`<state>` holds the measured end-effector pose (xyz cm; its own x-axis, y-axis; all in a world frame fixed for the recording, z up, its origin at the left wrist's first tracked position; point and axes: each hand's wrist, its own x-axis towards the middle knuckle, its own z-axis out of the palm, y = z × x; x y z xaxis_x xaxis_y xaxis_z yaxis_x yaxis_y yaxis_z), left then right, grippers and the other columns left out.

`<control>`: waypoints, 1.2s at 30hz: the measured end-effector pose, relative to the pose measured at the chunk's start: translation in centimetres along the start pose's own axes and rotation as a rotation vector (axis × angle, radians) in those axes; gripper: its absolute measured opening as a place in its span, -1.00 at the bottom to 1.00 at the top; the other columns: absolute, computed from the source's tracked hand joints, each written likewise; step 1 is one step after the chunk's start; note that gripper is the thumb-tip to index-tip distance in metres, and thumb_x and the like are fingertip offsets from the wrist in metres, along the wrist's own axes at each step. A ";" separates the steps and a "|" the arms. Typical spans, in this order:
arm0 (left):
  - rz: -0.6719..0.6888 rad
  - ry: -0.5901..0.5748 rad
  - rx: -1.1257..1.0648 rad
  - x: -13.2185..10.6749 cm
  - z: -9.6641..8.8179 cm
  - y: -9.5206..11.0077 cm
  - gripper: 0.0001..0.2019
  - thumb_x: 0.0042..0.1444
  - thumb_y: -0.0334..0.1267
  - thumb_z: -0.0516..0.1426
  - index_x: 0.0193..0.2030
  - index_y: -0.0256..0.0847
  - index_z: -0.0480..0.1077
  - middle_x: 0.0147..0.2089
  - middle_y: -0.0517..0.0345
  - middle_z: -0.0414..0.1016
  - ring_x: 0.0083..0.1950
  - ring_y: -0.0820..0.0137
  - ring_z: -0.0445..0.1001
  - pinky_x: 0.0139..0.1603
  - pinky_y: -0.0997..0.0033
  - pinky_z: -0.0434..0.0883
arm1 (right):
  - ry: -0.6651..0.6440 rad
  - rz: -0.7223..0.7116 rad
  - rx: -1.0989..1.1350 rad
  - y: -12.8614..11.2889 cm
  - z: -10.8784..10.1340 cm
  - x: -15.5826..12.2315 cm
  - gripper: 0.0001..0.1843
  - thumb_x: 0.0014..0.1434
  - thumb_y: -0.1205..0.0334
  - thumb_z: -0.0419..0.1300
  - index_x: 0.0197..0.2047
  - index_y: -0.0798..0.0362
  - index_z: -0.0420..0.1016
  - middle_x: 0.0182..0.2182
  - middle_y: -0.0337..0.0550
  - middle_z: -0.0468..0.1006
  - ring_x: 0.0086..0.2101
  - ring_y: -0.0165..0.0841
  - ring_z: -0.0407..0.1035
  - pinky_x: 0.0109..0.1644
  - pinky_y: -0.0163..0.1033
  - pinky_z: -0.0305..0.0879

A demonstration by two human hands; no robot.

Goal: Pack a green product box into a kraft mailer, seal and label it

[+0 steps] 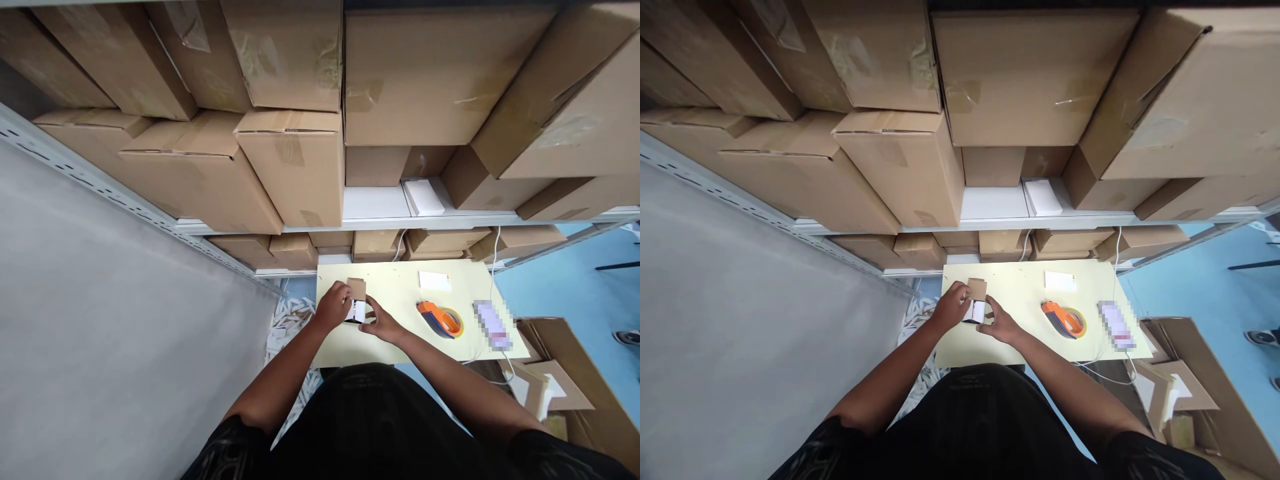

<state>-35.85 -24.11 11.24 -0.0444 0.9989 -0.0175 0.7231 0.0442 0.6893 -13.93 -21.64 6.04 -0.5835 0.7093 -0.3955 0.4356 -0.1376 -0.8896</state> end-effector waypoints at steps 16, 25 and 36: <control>-0.279 -0.183 0.016 -2.3 1.0 1.8 -0.67 0.06 -0.20 0.26 -0.01 -0.16 0.47 0.04 0.04 0.51 0.00 0.23 0.54 0.00 0.34 0.43 | 0.240 0.022 -0.277 -2.9 2.0 -0.6 -0.25 0.00 0.09 0.41 0.25 0.04 0.38 0.13 0.10 0.50 -0.03 -0.09 0.49 0.01 -0.06 0.43; -0.303 -0.159 -0.058 -3.0 0.7 1.7 -0.69 0.14 -0.19 0.22 0.03 -0.14 0.45 0.05 0.03 0.57 0.00 0.21 0.55 0.00 0.32 0.42 | 0.209 -0.010 -0.166 -2.5 0.1 -1.9 -0.57 0.24 0.16 0.08 0.16 -0.06 0.47 -0.26 -0.22 0.64 -0.31 -0.25 0.50 -0.16 -0.19 0.38; -0.338 -0.136 -0.315 -4.0 1.8 0.6 -0.48 0.14 -0.40 0.09 0.27 -0.12 0.27 0.10 0.07 0.53 -0.01 0.31 0.55 0.08 0.27 0.46 | 0.291 -0.006 -0.186 -1.4 -0.2 -2.0 -0.26 0.27 0.12 0.11 0.46 -0.04 0.03 -0.16 -0.15 0.62 -0.29 -0.24 0.52 -0.09 -0.11 0.42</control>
<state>-33.97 -28.02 10.39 -0.1351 0.9236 -0.3588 0.4383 0.3805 0.8143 -13.22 -22.77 8.11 -0.3783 0.8806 -0.2853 0.5662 -0.0237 -0.8239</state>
